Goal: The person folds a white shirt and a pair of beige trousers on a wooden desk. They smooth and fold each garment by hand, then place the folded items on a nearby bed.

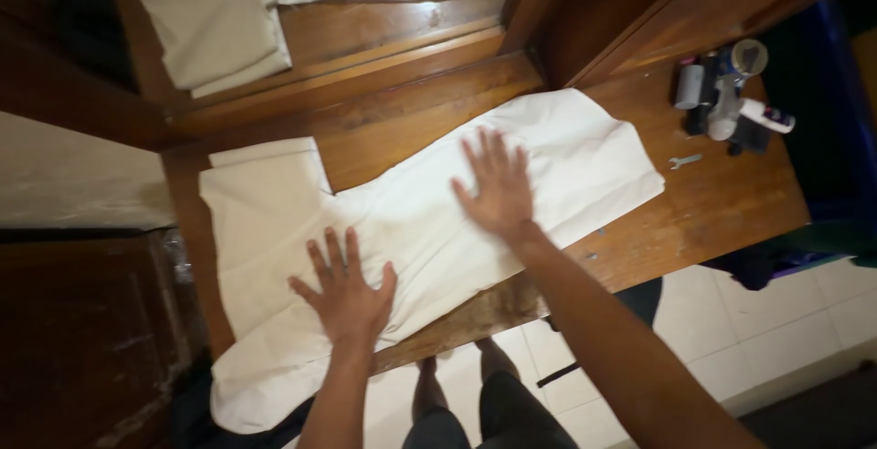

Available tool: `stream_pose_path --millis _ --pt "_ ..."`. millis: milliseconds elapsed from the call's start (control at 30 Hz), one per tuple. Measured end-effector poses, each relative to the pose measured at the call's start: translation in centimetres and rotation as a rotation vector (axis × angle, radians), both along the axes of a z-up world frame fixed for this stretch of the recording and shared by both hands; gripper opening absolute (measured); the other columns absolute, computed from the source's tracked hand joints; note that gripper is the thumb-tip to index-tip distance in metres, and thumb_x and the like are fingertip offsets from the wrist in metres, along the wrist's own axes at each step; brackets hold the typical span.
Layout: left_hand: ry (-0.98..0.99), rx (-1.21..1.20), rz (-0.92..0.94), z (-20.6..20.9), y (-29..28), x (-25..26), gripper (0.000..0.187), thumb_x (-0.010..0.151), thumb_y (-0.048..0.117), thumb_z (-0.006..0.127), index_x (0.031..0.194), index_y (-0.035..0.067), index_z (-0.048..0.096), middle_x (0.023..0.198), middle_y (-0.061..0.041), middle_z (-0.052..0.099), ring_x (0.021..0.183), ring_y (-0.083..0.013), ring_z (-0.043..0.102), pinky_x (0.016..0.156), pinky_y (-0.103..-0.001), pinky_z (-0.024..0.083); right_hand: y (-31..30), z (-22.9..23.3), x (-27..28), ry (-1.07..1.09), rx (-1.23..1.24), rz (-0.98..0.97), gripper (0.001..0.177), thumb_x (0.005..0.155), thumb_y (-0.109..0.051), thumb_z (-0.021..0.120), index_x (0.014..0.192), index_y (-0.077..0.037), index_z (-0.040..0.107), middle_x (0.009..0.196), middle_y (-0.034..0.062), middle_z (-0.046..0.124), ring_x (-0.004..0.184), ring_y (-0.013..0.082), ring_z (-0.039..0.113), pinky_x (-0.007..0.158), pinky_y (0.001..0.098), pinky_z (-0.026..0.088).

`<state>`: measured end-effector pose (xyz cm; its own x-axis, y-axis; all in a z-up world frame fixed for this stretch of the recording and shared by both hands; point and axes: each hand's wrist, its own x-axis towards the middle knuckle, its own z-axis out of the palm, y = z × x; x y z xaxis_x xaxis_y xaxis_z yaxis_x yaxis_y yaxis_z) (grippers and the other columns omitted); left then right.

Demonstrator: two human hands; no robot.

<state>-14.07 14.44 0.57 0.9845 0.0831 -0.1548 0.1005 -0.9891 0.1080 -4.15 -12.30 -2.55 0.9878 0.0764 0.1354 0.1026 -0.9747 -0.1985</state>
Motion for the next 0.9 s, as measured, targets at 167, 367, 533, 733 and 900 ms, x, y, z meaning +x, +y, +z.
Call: stream_pose_path --millis 167,367,533,733,900 --pt "-0.006 0.001 -0.006 -0.2 0.0 0.1 0.086 0.086 0.059 0.050 0.160 0.023 0.023 0.170 -0.005 0.009 0.156 -0.0317 0.001 0.114 -0.074 -0.003 -10.2 0.9 0.1 0.158 0.085 -0.210 0.074 0.101 -0.052 0.043 0.164 -0.017 0.025 0.172 0.0123 0.013 0.159 0.0313 0.009 0.126 0.0541 0.006" --pt "-0.015 -0.008 -0.004 0.0 -0.2 0.0 0.086 0.087 0.058 0.050 0.160 0.023 0.023 0.170 -0.005 0.010 0.156 -0.0319 0.001 0.114 -0.074 -0.003 -14.9 3.8 -1.4 0.164 0.126 -0.360 0.073 0.105 -0.049 0.040 0.164 -0.012 0.018 0.171 0.0166 0.007 0.158 0.0328 0.000 0.123 0.0562 -0.002" --pt "-0.004 -0.003 0.001 -0.2 -0.2 -0.1 0.086 0.087 0.059 0.050 0.160 0.022 0.023 0.170 -0.005 0.010 0.156 -0.0318 0.000 0.114 -0.074 -0.003 -5.8 3.0 -7.2 0.343 0.079 0.109 0.061 0.103 -0.045 0.045 0.157 -0.017 0.038 0.166 0.0138 0.033 0.156 0.0283 0.026 0.129 0.0483 0.020" --pt "-0.005 0.008 0.001 0.1 0.0 0.6 0.089 0.085 0.061 0.049 0.160 0.022 0.021 0.170 -0.004 0.007 0.156 -0.0304 -0.001 0.114 -0.073 -0.003 -4.5 1.7 -10.7 0.197 -0.014 0.084 0.070 0.097 -0.050 0.047 0.158 -0.018 0.033 0.167 0.0125 0.024 0.154 0.0314 0.018 0.122 0.0564 0.011" --pt "0.031 0.009 0.008 0.4 -0.4 -0.2 0.088 0.088 0.061 0.047 0.161 0.021 0.020 0.171 -0.003 0.007 0.156 -0.0293 -0.001 0.116 -0.072 -0.003 -12.7 1.6 -10.9 0.176 -0.018 -0.131 0.075 0.100 -0.056 0.037 0.163 -0.018 0.026 0.171 0.0134 0.015 0.158 0.0316 0.011 0.124 0.0558 0.006"
